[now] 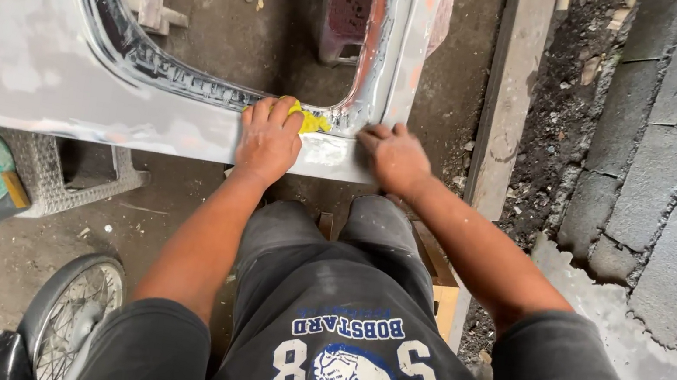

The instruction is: The person prepares a sanding block by wrapping it with sandpaper, then uses it to sand the edges and surface of a white car door. They wipe the sanded areas with a yellow cloth to remove dust.

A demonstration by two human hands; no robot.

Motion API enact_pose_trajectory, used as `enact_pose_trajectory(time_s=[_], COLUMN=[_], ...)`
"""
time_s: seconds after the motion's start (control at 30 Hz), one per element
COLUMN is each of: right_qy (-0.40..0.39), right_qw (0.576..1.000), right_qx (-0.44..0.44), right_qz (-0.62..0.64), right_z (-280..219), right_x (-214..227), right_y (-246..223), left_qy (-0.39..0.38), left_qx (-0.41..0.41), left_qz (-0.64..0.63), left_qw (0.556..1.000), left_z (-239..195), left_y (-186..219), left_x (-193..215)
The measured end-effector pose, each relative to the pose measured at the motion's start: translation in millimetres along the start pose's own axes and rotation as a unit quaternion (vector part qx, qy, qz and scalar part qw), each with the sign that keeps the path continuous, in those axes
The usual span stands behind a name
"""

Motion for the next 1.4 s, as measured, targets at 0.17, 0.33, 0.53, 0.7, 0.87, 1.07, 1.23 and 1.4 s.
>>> enact_pose_trajectory(time_s=[0.17, 0.33, 0.53, 0.7, 0.87, 1.07, 1.23, 1.4], right_qy=[0.010, 0.080, 0.044, 0.008, 0.047, 0.076, 0.120, 0.083], right_qw=[0.985, 0.996, 0.989, 0.992, 0.992, 0.989, 0.986, 0.990], right_qx=[0.007, -0.009, -0.024, 0.005, -0.024, 0.017, -0.028, -0.023], right_qz=[-0.173, -0.049, -0.142, -0.125, -0.112, -0.124, -0.110, -0.114], right_z=[-6, -12, -20, -20, -23, -23, -26, -18], right_x=[1, -15, -18, 11, -20, -5, -25, -2], right_y=[1, 4, -3, -5, -7, 0, -3, 8], left_qy=[-0.011, -0.002, -0.016, -0.007, -0.004, -0.003, -0.001, -0.005], left_qx=[0.016, 0.013, 0.019, 0.010, 0.016, 0.008, 0.015, 0.010], left_qz=[-0.002, 0.005, -0.007, 0.010, 0.006, 0.004, 0.009, 0.008], left_qw=[1.000, 1.000, 1.000, 1.000, 1.000, 1.000, 1.000, 1.000], left_z=[-2, -4, -4, -2, -2, -1, -4, -2], left_y=[0, 0, 0, 1, 1, 2, 1, 0], left_x=[1, 1, -1, -2, -2, -1, -1, 1])
Point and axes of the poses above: each hand's wrist, its own z-axis towards the middle knuckle, its own x-axis out of the back of the hand, y = z × x, the point moved 3 cm from there along z, towards the middle knuckle, and after that the axes turned 7 degrees about x, right-handed, at the moved point
